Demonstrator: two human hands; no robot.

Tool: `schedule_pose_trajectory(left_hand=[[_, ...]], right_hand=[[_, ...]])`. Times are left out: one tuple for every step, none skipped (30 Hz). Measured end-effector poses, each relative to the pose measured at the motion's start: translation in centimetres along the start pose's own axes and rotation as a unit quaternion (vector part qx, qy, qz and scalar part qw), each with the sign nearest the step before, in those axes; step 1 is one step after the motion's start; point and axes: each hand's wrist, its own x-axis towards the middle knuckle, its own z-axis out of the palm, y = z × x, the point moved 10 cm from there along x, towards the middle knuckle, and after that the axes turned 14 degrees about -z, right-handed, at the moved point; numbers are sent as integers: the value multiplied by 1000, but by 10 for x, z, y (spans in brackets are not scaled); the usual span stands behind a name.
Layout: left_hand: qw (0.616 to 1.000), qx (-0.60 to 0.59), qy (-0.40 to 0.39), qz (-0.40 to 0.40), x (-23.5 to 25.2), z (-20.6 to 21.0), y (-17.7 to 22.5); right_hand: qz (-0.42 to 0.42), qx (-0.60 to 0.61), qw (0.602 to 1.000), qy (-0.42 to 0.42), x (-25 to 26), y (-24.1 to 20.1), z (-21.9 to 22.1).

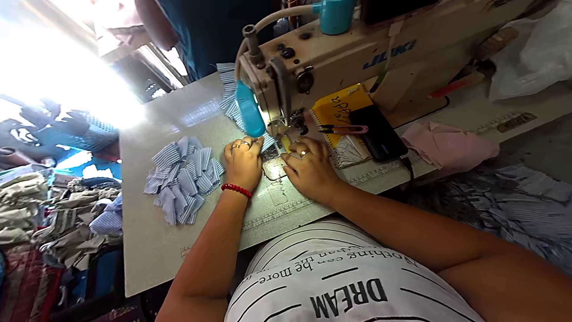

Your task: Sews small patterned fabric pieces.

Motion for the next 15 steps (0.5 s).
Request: schedule_pose_trajectory(left_hand=[[999,-21,20,-19,-7,-10,-9],[997,-38,46,-44,-17,-24,-22],[993,-45,68,-79,-27,-37,-38],[988,-45,83,-123,-39,-48,-55],[982,-37,88,-163,-49,-56,-71],[978,-24,90,-189,-57,-61,-82],[976,-5,83,-203,-62,-61,-90],[975,14,73,-207,-65,-58,-94],[976,36,64,-206,-64,-55,-95],[976,55,56,-205,-63,-53,-96],[975,61,51,-210,-63,-54,-95],[974,58,53,-213,-63,-57,-93],[974,45,59,-215,-65,-63,-90],[974,25,70,-213,-67,-72,-85],[974,-2,84,-211,-69,-81,-80]], right_hand=[[-3,6,1000,6,0,0,0],[-7,11,1000,13,-1,0,-1],[-9,15,1000,17,-1,1,-2],[-9,16,1000,20,0,1,-3],[-9,18,1000,23,0,2,-3],[-9,22,999,22,0,2,-2],[-8,26,1000,17,0,1,-2],[-8,27,1000,10,0,1,-1],[-10,23,1000,9,0,0,-1],[-13,19,1000,13,0,0,-1],[-13,18,1000,19,0,0,-2],[-14,20,999,25,-1,0,-3],[-16,24,999,35,-2,0,-6],[-18,32,998,48,-3,-1,-10],[-21,44,997,65,-3,-2,-15]])
